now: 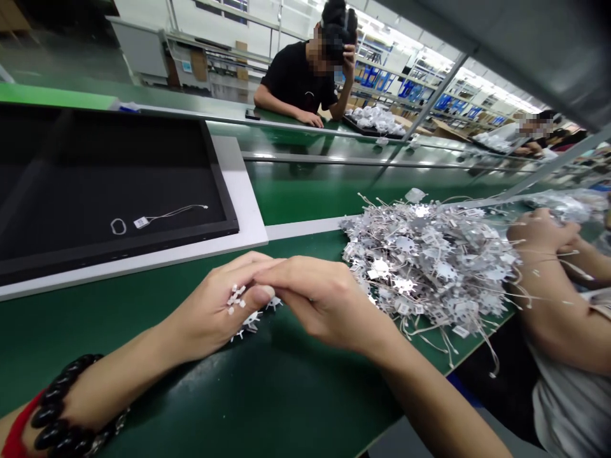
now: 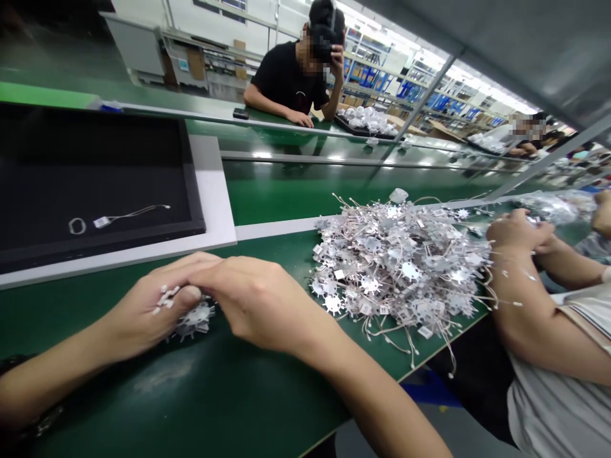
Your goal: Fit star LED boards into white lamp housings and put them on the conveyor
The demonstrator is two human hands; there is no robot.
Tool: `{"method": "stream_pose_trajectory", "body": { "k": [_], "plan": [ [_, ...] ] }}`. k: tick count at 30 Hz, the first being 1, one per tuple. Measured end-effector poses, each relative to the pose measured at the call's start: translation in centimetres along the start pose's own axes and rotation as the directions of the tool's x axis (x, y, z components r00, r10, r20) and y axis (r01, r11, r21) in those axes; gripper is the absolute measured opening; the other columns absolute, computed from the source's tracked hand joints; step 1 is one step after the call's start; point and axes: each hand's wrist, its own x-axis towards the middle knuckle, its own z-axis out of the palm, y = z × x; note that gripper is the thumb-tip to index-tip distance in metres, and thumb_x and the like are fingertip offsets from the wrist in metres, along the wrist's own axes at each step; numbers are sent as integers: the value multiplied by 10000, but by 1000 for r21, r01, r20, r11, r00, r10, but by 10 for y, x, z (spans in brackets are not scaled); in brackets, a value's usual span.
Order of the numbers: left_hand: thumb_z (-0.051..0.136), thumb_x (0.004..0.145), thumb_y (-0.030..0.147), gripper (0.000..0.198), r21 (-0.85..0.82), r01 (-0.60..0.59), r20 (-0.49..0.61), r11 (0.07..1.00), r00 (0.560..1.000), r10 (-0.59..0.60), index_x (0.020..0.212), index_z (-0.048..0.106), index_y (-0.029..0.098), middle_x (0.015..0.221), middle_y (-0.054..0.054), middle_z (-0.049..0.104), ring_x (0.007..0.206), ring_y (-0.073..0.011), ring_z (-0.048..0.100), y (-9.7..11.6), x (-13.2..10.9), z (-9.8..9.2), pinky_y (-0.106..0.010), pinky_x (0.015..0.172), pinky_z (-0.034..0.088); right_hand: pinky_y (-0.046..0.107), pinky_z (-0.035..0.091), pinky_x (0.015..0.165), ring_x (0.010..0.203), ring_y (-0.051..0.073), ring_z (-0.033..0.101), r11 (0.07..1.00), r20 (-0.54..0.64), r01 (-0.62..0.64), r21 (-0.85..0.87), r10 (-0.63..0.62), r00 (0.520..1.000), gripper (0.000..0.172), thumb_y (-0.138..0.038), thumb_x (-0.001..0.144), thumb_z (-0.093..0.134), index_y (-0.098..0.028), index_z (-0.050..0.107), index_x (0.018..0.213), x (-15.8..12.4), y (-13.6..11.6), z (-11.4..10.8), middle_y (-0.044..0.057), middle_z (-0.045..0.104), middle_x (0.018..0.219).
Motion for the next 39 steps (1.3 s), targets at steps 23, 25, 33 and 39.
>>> {"method": "stream_pose_trajectory", "body": {
  "k": [23,25,33,39],
  "plan": [
    [456,1062,491,438,-43,170,-169,984,970,-175,736,602,237,897,-38,705,984,-231,639,-3,1,-6,-336,924,483,407,439,801,919,284,696,513,-26,-283,-811,452,892,216,-304,1026,553,-184,726,980,-99,29,-77,95,777,994],
    [447,1060,539,461,-140,215,-133,966,963,-234,745,598,238,743,-10,648,803,-202,635,-3,0,-6,-318,814,498,399,413,808,869,266,687,480,5,-235,-845,446,895,229,-252,1034,520,-184,726,960,-106,35,-75,82,776,946],
    [480,1032,589,474,-147,147,-98,978,982,-163,769,624,222,570,43,439,483,-120,354,-10,2,-11,-241,440,322,369,394,782,837,246,691,510,-22,-343,-789,535,844,284,-214,1031,519,-198,757,876,-95,41,-63,56,786,882],
    [531,994,632,448,-242,159,-108,957,976,-189,835,625,224,580,63,382,489,-99,401,-9,1,-9,-193,468,391,318,451,697,798,222,686,508,-110,-396,-765,502,858,240,-245,1022,566,-175,776,928,-79,38,-58,76,758,903]
  ]
}}
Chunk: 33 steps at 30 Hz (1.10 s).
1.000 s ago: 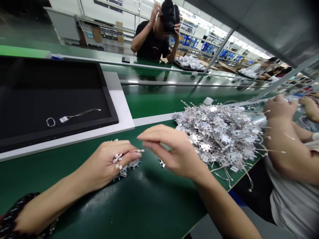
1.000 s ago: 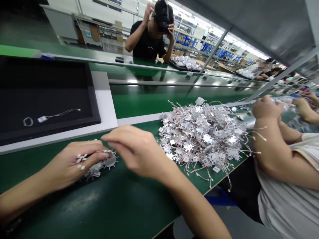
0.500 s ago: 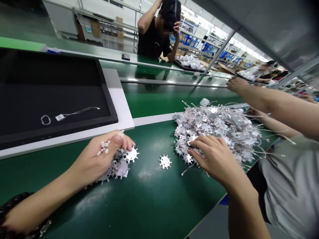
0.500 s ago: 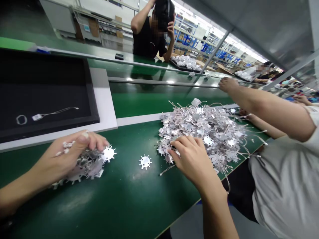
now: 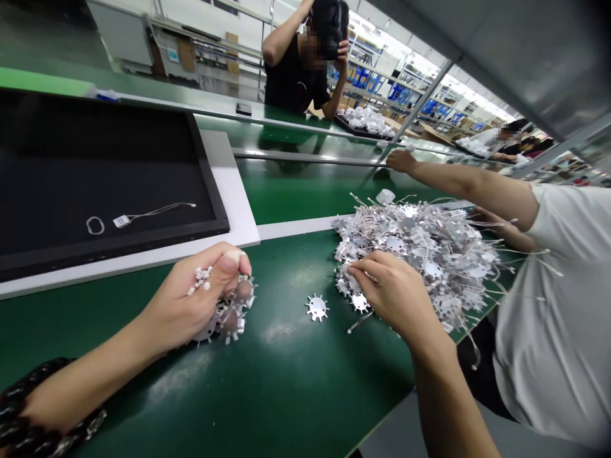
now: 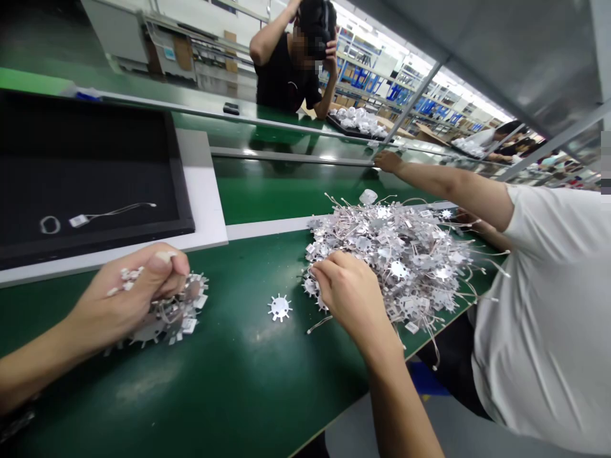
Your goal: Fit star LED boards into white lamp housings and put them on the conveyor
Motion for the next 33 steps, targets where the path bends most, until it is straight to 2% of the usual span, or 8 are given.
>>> {"method": "stream_pose_trajectory", "body": {
  "k": [5,9,14,17,22,26,30,33],
  "plan": [
    [503,1028,557,405,-4,49,-6,999,999,-49,835,623,221,571,61,381,493,-121,384,1,-2,2,-229,475,404,316,420,685,780,212,681,987,122,118,-105,-105,987,217,-200,1000,582,-194,778,908,17,-8,5,59,745,843],
    [459,1051,500,394,31,-4,58,1000,998,2,829,616,216,555,75,332,494,-129,328,-1,-1,1,-261,532,421,344,351,681,767,233,646,966,164,164,-200,-131,978,263,-114,963,561,-166,748,786,25,-16,10,100,718,809],
    [465,1047,450,373,41,87,-32,995,996,-86,810,617,205,561,70,371,524,-132,388,7,-4,6,-259,572,422,363,318,692,765,248,616,939,211,214,-270,-159,964,268,15,847,553,-150,734,736,31,-28,11,132,706,789],
    [458,1050,426,362,24,106,-39,994,994,-105,807,607,202,554,77,365,532,-125,389,13,-6,10,-250,592,420,356,333,691,760,239,611,935,210,218,-281,-161,964,256,20,826,551,-152,722,744,35,-28,6,120,709,795],
    [474,1053,423,353,20,102,-46,995,994,-101,815,611,201,552,69,441,535,-114,430,12,-7,10,-224,565,405,348,378,687,780,246,604,956,61,97,-277,-83,995,221,-143,982,497,-144,693,881,32,-17,-25,113,687,858],
    [506,1039,485,377,-18,68,-42,998,997,-68,813,615,203,533,70,425,491,-109,412,4,-4,7,-209,483,389,339,405,678,769,221,599,1000,-180,9,-20,-13,984,191,-215,1001,517,-197,623,843,29,-17,-59,71,651,844],
    [538,1015,521,407,-33,-22,-51,999,998,21,783,620,197,526,77,346,451,-102,325,1,2,3,-221,436,371,330,400,641,723,198,576,975,-327,53,216,21,945,169,-206,994,546,-225,602,836,34,-32,-79,40,623,803],
    [558,1003,531,408,-32,-57,-134,998,990,52,766,605,202,533,76,326,456,-104,307,8,5,1,-228,431,373,314,393,621,682,172,549,929,-330,158,335,-42,943,163,-192,979,589,-222,616,821,44,-49,-82,21,621,793]
  ]
}}
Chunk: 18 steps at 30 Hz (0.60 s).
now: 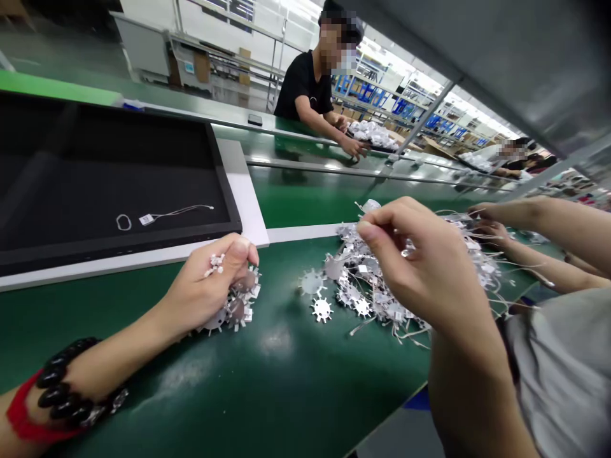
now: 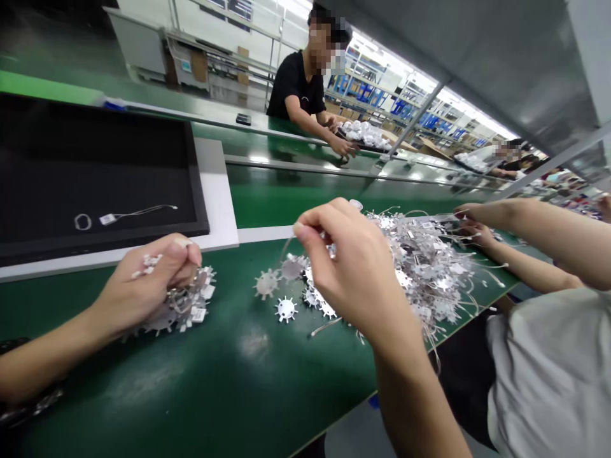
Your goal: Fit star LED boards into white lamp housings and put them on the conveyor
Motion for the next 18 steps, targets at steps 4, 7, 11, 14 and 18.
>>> {"method": "stream_pose_trajectory", "body": {
  "k": [4,7,11,14,18],
  "plan": [
    [595,985,570,426,15,-74,-114,997,991,75,764,610,206,602,34,473,528,-115,417,8,3,-3,-224,489,410,276,410,633,701,141,578,982,115,45,182,-66,991,159,-171,982,602,-206,648,834,12,-20,21,0,648,797],
    [576,994,582,432,53,-122,-161,991,978,129,797,632,202,821,-29,663,650,-135,561,7,4,-4,-244,604,493,267,433,679,772,145,628,953,221,68,294,-137,966,147,-173,992,585,-197,664,870,18,-35,44,3,693,843],
    [573,988,587,434,113,-105,-152,988,981,122,805,655,202,797,-19,687,671,-155,576,2,6,-4,-275,696,529,295,420,707,825,175,649,949,276,103,299,-189,942,183,-217,1019,541,-184,679,903,22,-49,73,31,713,889],
    [556,999,564,418,151,-72,-151,986,984,95,819,657,201,761,-12,676,675,-164,560,-1,7,-4,-270,675,505,340,430,779,915,209,634,958,213,122,260,-180,960,188,-239,1020,542,-191,690,915,23,-52,87,55,699,978],
    [504,1018,536,427,178,-21,-88,984,995,37,771,606,203,716,-9,641,649,-169,545,-1,6,-5,-267,600,458,400,463,948,1121,248,609,916,150,84,392,-154,977,135,-216,990,595,-195,690,896,21,-47,96,89,660,1176]
  ]
}}
